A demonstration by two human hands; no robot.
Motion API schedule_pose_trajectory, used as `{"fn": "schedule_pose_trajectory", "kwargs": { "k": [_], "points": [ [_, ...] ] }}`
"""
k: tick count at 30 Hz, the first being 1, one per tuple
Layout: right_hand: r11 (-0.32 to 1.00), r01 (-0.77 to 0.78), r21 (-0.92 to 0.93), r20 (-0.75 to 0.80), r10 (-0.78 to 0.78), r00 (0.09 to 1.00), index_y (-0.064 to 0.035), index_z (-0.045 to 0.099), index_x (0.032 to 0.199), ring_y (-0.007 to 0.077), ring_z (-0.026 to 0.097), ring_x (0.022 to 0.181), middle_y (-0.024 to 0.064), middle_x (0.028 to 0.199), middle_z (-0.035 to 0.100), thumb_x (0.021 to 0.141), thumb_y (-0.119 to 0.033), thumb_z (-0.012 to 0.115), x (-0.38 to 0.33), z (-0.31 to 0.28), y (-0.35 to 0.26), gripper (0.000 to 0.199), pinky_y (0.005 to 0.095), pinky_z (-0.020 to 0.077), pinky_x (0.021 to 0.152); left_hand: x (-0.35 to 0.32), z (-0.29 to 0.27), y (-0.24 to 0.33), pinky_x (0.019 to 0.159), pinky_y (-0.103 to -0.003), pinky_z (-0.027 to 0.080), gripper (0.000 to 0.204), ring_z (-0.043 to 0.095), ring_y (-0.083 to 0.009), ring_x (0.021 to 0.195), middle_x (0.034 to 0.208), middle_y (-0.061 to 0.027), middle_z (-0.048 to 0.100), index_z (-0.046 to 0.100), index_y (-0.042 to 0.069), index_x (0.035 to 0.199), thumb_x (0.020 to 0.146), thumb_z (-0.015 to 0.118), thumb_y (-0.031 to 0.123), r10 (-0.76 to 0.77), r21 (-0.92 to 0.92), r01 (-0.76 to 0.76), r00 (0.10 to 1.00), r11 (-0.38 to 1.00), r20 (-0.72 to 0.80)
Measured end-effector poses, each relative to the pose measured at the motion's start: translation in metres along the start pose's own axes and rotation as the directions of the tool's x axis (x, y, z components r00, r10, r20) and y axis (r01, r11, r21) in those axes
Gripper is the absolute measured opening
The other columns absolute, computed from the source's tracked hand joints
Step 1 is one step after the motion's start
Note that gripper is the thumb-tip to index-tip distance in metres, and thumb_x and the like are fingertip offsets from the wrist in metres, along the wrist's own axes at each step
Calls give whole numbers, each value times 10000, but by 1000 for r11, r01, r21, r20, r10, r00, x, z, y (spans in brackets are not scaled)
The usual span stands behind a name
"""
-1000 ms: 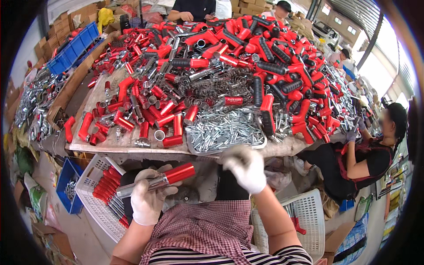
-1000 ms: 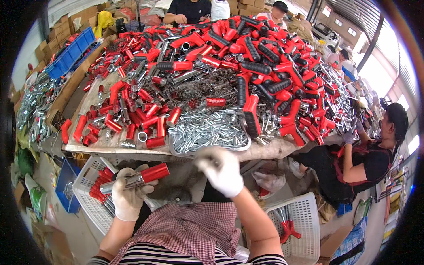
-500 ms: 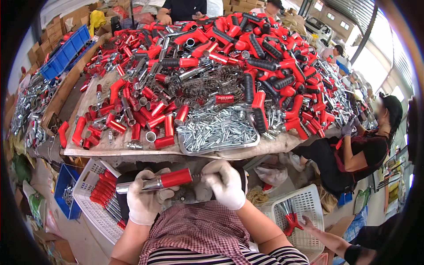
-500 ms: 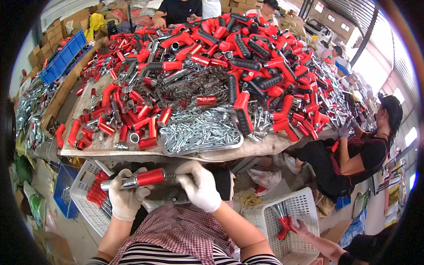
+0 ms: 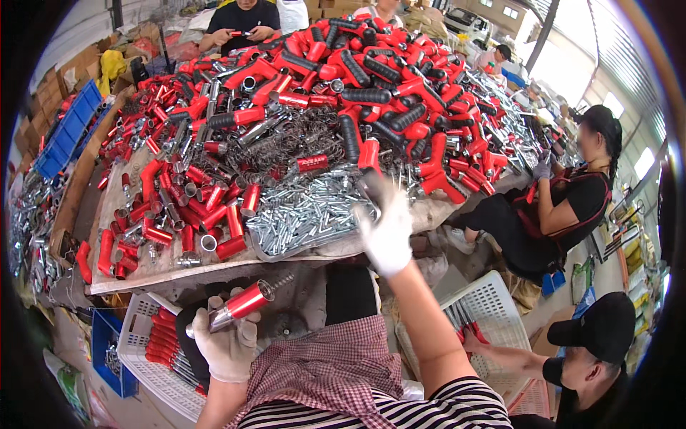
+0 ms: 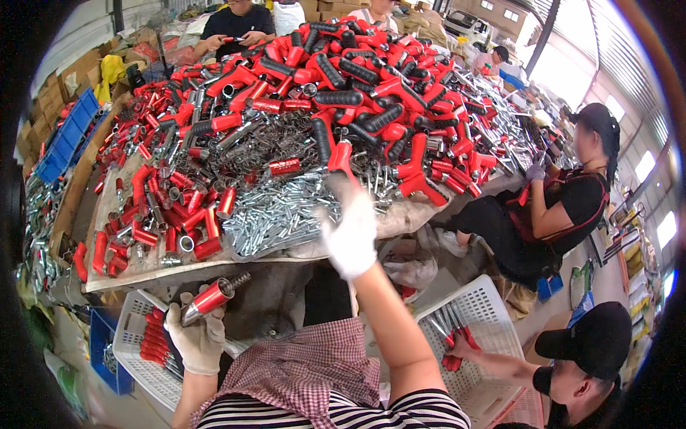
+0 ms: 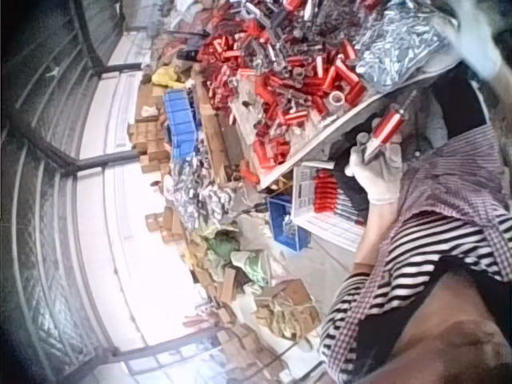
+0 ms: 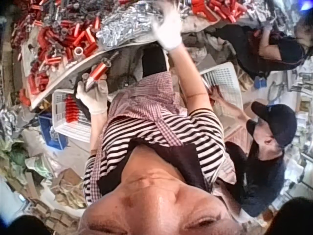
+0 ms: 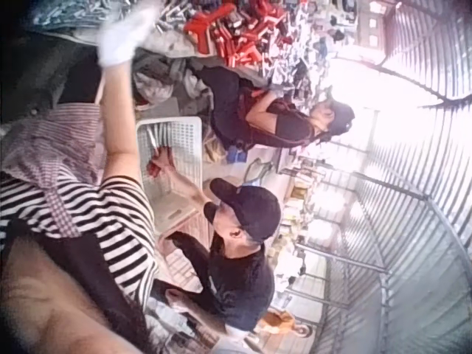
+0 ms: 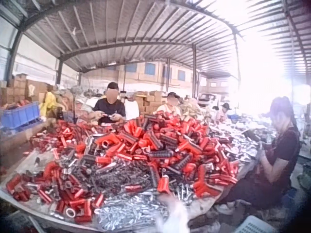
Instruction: The person assembles tools by inserting springs and metal components into cylindrical tubes, sliding outer sleeves over the shafts, and attaching red handles by hand.
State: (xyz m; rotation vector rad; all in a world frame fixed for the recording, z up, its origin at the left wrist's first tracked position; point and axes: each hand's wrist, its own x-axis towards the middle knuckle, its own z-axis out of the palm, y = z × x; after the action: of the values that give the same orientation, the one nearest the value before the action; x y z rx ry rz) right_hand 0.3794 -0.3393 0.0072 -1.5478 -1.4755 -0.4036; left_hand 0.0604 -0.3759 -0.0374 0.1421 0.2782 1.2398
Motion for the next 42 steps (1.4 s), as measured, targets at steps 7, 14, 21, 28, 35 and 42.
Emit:
{"fn": "schedule_pose_trajectory", "kwargs": {
  "k": [7,14,21,28,35,42],
  "points": [
    [991,-5,-137,38,10,999,-23,409,1407,407,571,1095,263,1223,571,749,-90,727,43,22,67,733,448,456,964,-2,0,7,735,-495,645,326,618,-508,992,1300,-236,529,619,73,1082,907,648,346,-66,-112,73,995,991,69],
    [642,-433,633,287,324,901,28,437,1353,230,629,869,149,1025,623,816,-127,671,-26,-41,-45,606,353,520,804,-18,1,36,612,-386,581,382,630,-433,886,1236,-215,593,618,96,1007,858,677,442,49,181,-48,999,982,-3],
    [-201,-883,424,904,164,396,50,442,1329,230,629,631,195,893,634,807,-427,721,-90,-30,-107,760,348,550,568,-41,-3,59,601,-382,541,403,635,-444,869,1157,-209,638,621,108,1012,838,691,465,68,280,-64,998,958,-5],
    [-135,-961,242,956,-139,260,68,506,1279,207,638,679,176,908,657,784,-361,729,-77,-23,-110,693,309,545,627,-57,-17,83,614,-425,591,443,647,-492,878,1183,-303,591,597,58,1010,835,684,456,48,380,-63,998,923,48],
    [161,-970,181,921,-374,110,63,481,1364,197,678,859,139,1050,690,797,-137,764,-82,-6,-125,665,346,545,836,-69,-16,87,771,-430,611,449,657,-415,1008,1191,-348,584,572,-24,1067,916,536,397,-89,510,58,995,858,38],
    [762,-2,648,582,-494,646,-66,656,1171,280,666,758,106,914,673,709,-114,773,-128,17,-172,479,363,543,688,-41,-28,64,639,-358,432,215,496,-149,588,616,35,501,564,154,840,959,561,333,294,-8,-312,903,950,-314]
  ]
}}
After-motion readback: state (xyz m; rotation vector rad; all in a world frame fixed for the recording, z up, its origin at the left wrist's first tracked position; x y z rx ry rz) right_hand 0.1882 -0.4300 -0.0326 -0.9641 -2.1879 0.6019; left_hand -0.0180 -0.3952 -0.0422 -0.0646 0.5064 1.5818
